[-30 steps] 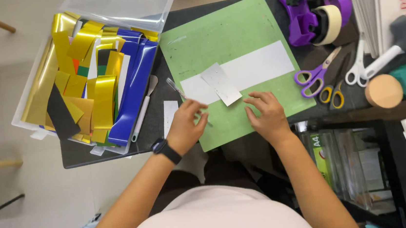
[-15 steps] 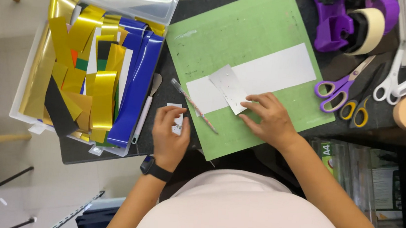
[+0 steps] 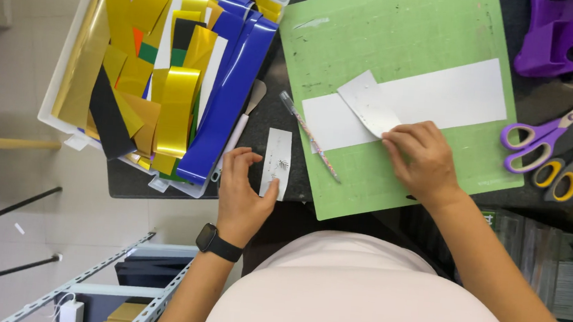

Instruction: Preparing vinyl sheets on a cutting mat, using a computer to set up the design, and loading the mat into a digital cutting machine.

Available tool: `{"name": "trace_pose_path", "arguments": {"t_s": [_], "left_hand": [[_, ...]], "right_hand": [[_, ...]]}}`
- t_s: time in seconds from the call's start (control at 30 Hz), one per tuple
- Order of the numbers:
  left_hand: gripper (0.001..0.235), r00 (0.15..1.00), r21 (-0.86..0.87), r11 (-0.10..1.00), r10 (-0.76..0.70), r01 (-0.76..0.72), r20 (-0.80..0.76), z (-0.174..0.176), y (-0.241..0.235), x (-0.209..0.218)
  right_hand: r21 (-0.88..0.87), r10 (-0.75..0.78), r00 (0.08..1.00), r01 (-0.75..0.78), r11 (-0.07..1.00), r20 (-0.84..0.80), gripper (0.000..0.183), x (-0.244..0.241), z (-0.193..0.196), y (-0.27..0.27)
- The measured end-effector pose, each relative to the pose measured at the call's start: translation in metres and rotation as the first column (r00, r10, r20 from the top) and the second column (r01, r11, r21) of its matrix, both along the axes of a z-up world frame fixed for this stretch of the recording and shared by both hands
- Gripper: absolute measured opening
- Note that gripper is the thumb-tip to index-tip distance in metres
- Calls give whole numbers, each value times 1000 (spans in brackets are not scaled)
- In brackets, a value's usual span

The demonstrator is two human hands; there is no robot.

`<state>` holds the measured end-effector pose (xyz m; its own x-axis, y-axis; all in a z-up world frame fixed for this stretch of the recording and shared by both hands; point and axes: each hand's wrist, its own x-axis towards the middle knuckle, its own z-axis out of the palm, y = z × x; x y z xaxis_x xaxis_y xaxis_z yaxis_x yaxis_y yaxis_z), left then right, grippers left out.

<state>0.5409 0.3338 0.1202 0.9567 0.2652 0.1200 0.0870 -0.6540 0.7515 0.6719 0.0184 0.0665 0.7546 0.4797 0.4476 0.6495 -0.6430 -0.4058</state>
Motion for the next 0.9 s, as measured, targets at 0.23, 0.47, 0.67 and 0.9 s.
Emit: {"name": "trace_pose_path", "arguments": {"t_s": [0.23,0.47,0.67,0.9], "left_hand": [[69,995,53,997,-57,61,-77,-7,3,4],[77,966,395,883,-249,253,-62,-44,-1,35],[44,985,545,834,-154,87,79,-55,4,27],[37,938,149,963,170,-223,303,-49,10,7]], "right_hand": [[259,-97,995,96,961,-6,5,-3,24,21],[357,186,976,-216,909,116,16,-39,42,140],[270,278,948,-311,911,154,10,-40,14,181],[146,91,995,-96,985,40,47,-9,25,121]]}}
